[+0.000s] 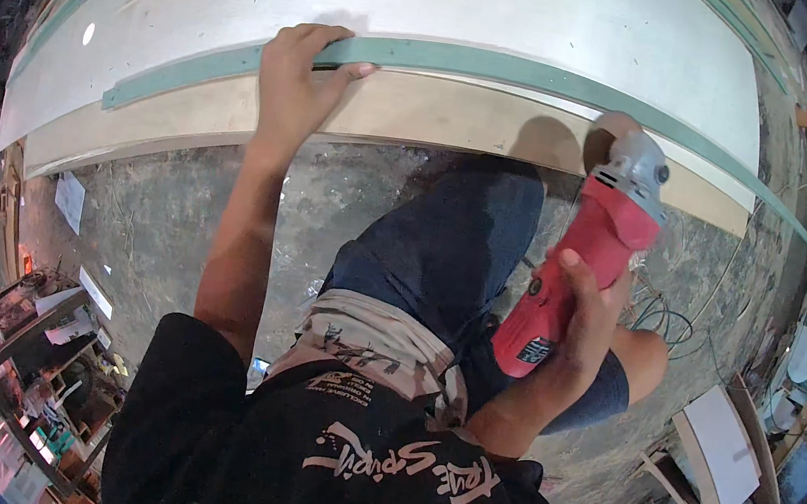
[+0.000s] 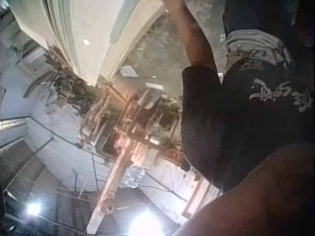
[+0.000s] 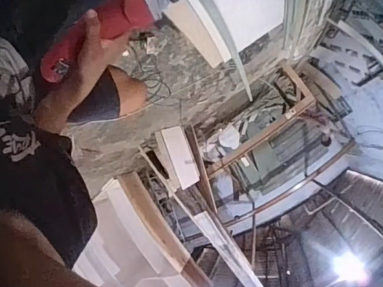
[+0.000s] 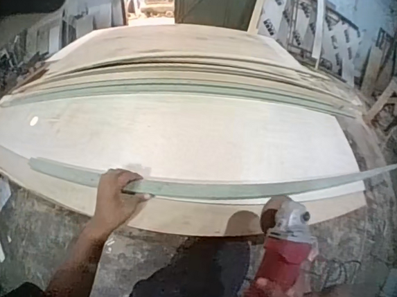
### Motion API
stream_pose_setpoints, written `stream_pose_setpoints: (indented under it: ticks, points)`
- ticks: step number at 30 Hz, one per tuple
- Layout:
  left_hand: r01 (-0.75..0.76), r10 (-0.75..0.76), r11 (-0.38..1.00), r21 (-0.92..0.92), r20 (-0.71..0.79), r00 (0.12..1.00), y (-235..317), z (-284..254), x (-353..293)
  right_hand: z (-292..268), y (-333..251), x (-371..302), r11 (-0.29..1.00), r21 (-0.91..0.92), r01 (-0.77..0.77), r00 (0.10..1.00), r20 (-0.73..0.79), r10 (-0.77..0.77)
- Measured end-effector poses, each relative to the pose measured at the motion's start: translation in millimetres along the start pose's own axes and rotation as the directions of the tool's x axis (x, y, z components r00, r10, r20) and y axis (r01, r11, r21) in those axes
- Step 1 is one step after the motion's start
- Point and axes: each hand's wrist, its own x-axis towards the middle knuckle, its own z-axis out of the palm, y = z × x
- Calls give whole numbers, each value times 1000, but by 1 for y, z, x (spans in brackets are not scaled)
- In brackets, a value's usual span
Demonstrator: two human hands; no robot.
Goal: The person sands the edge of a long wooden board using a power sander, moving the tool back and forth along the strip.
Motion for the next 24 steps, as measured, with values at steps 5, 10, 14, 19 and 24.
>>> stream_pose_setpoints:
  ticks: [5,10,14,19,24]
  points:
    - [-55,55,998,-8,19,998,-5,-2,-6,29,3,5,991,-65,-114,958,257,127]
    - [-156,156,987,22,1,988,-23,-20,-15,77,9,8,1000,-18,-8,937,348,13]
    - [-224,265,943,244,-151,952,-47,-49,-26,94,6,8,998,-60,32,909,417,-4]
    - [-39,82,980,193,-221,972,-121,-91,-30,103,15,7,999,-44,21,903,429,0]
    - [31,-22,997,75,-115,993,-139,-91,-36,109,4,7,992,-109,60,907,422,-8]
